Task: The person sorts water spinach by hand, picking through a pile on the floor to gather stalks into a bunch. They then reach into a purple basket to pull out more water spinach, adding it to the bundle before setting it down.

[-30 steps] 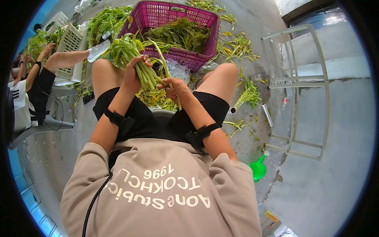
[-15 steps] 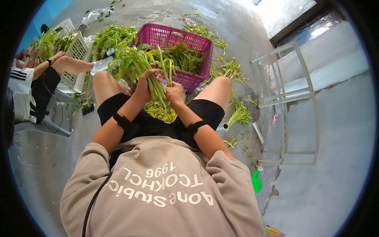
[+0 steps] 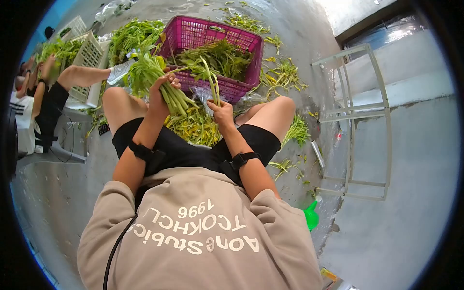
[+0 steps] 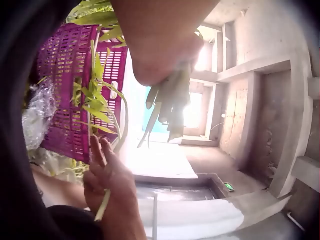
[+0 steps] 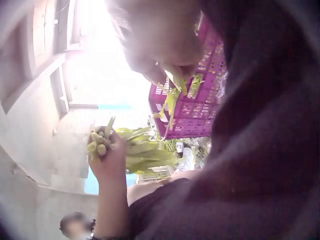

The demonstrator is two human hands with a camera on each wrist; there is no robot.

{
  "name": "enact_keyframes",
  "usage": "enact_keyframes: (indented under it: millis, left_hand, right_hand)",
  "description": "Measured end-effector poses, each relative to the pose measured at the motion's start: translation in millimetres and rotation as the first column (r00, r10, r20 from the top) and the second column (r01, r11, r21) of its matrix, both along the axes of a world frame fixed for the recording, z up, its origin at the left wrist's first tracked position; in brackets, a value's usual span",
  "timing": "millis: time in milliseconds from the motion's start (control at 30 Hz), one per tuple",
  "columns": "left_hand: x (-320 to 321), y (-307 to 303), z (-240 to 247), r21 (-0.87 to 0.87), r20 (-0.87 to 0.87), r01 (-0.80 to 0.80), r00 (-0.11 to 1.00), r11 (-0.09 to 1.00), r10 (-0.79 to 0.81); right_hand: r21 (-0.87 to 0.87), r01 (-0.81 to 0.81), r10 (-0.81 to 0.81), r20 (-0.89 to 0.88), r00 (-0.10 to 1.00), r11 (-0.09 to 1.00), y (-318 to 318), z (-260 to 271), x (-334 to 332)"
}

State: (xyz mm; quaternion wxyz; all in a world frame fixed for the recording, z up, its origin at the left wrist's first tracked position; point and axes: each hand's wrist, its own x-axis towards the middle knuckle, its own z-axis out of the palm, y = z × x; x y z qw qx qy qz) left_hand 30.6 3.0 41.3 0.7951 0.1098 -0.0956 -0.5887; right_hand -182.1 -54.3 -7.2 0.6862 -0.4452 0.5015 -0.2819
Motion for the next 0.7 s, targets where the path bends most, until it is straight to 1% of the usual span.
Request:
enact_keyframes:
  millis: [33, 67, 100, 167, 200, 233, 300, 333, 367, 433, 467, 500, 567, 600, 633, 700]
  left_hand:
    - [2.1, -3.1, 0.9, -0.013, 0.001, -0.006, 1.000, 1.000, 0.006]
    - [4.9, 0.4, 1.0, 0.020, -0.050, 0.139, 0.989, 0.990, -0.138]
    - [1.1, 2.2, 3.5, 0.018, -0.045, 0.141, 0.989, 0.990, -0.140]
    - [-3.4, 6.8, 7.9, 0.072, 0.028, 0.076, 0.997, 0.995, -0.078]
    - [-2.8, 8.6, -2.5, 0.096, 0.041, 0.078, 0.996, 0.992, -0.082]
    - [-0.2, 9.0, -11.6, 0.091, 0.051, 0.076, 0.995, 0.993, -0.081]
    - [3.1, 10.3, -24.1, 0.142, 0.120, 0.027, 0.992, 0.989, -0.045]
    - [3.7, 8.9, -26.6, 0.203, 0.099, -0.028, 0.995, 0.979, 0.008]
    - [5.9, 6.2, -30.1, 0.206, 0.093, -0.024, 0.996, 0.978, 0.005]
    - [10.6, -1.0, -35.7, 0.257, 0.078, 0.042, 0.995, 0.966, -0.064]
    - [9.2, -5.2, -38.7, 0.265, 0.062, 0.039, 0.996, 0.963, -0.057]
    - [4.4, -7.2, -33.7, 0.266, 0.057, 0.036, 0.997, 0.963, -0.053]
    - [-6.0, -4.4, -23.0, 0.190, 0.179, -0.049, 0.984, 0.980, 0.014]
    - [-6.1, -4.9, -23.1, 0.204, 0.098, 0.004, 0.995, 0.979, -0.025]
    - [-8.2, -3.3, -23.1, 0.212, 0.096, 0.007, 0.995, 0.977, -0.028]
    - [-10.8, -2.7, -20.2, 0.237, 0.186, -0.028, 0.982, 0.971, -0.017]
  right_hand:
    - [-0.046, 0.019, -0.021, -0.052, 0.998, 0.999, -4.2, 5.1, 0.5]
    - [0.065, -0.024, 0.018, 0.096, 0.995, 0.998, -4.4, 10.4, -2.5]
    - [0.062, -0.023, 0.016, 0.100, 0.995, 0.998, -0.2, 17.5, -2.8]
    - [0.210, -0.131, 0.062, 0.309, 0.949, 0.969, 10.8, 30.1, 1.5]
    - [0.196, -0.184, 0.110, 0.336, 0.935, 0.963, 17.1, 43.2, 1.6]
    - [0.189, -0.186, 0.113, 0.345, 0.932, 0.964, 18.5, 45.5, 2.8]
    - [0.127, -0.274, 0.239, 0.237, 0.941, 0.953, 21.9, 46.3, 4.0]
    - [0.133, -0.299, 0.259, 0.257, 0.931, 0.945, 23.9, 45.4, 4.2]
    - [0.138, -0.297, 0.256, 0.252, 0.933, 0.945, 25.2, 43.1, 5.0]
    - [0.157, -0.259, 0.213, 0.263, 0.941, 0.953, 30.2, 46.7, 7.7]
    - [0.203, -0.242, 0.183, 0.270, 0.945, 0.949, 28.5, 41.9, 8.3]
    - [0.205, -0.245, 0.187, 0.265, 0.946, 0.948, 25.7, 39.9, 8.1]
    - [0.180, -0.258, 0.223, 0.196, 0.955, 0.949, 25.0, 32.7, 7.8]
    - [0.170, -0.277, 0.254, 0.147, 0.956, 0.946, 23.6, 28.1, 7.8]
    - [0.178, -0.275, 0.251, 0.147, 0.957, 0.945, 23.7, 24.0, 7.7]
    - [0.187, -0.264, 0.237, 0.156, 0.959, 0.946, 22.1, 21.3, 7.7]
